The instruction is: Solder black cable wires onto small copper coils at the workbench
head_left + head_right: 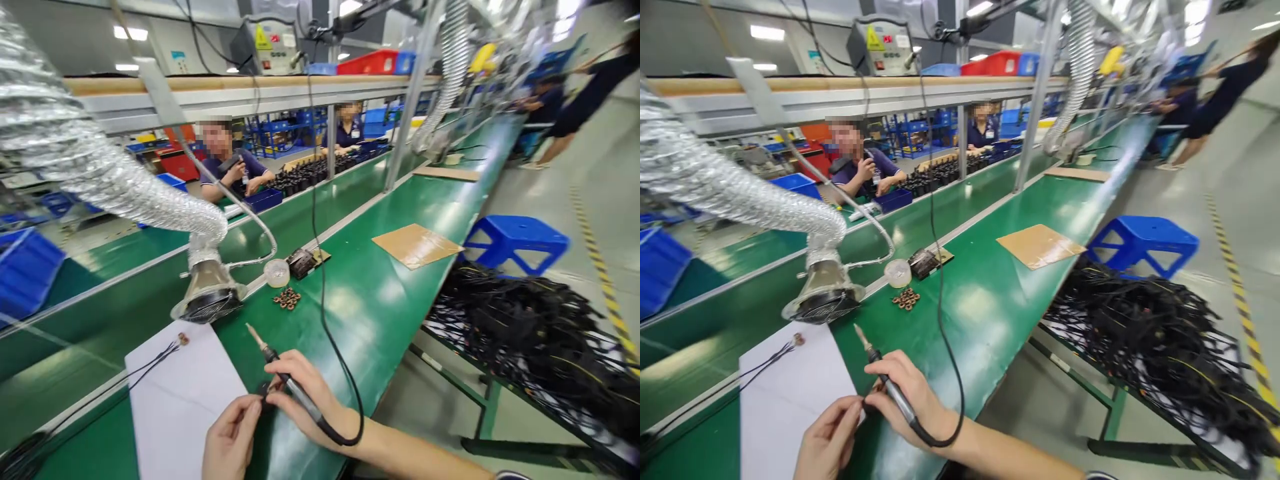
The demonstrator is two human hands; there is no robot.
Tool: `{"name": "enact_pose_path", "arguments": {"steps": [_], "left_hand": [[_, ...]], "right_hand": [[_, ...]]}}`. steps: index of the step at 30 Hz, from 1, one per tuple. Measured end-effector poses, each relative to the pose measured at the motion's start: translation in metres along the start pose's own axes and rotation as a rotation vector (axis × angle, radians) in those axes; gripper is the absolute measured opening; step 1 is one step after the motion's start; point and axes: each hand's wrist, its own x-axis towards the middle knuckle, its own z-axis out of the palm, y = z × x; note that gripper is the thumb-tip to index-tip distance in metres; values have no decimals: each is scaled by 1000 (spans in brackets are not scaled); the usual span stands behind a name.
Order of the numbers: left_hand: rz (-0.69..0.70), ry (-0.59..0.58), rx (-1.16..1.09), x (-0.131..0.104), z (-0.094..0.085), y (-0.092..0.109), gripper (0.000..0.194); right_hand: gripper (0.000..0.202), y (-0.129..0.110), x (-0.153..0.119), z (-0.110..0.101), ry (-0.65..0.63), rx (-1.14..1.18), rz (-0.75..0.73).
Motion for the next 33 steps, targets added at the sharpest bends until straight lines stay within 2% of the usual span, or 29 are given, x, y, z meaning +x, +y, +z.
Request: {"name": "enact_pose_path", "arguments": {"steps": [5, 11, 16, 20, 24, 26, 30, 33], "left_hand": [[55, -61, 51, -4, -3, 5, 50], [53, -191, 1, -2, 0, -7, 50], [190, -116, -5, -7, 5, -2, 42], [103, -156, -55, -13, 3, 4, 44], [-4, -250, -216, -11, -3, -2, 48], [-24, -283, -227, -8, -5, -6, 49], [23, -280, -115, -7, -6, -10, 55], [73, -266, -53, -8, -4, -9, 52]], "right_hand": [[34, -6, 0, -2, -87, -144, -126], [36, -8, -2, -3, -101, -208, -164], [37, -4, -3, -2, -83, -214, -178], [35, -7, -2, 0, -83, -179, -139], [36, -11, -2, 2, -86, -125, -125], [35, -11, -3, 4, -84, -116, -125], [33, -9, -4, 5, -90, -112, -99], [33, -7, -4, 5, -99, -101, -109]]}}
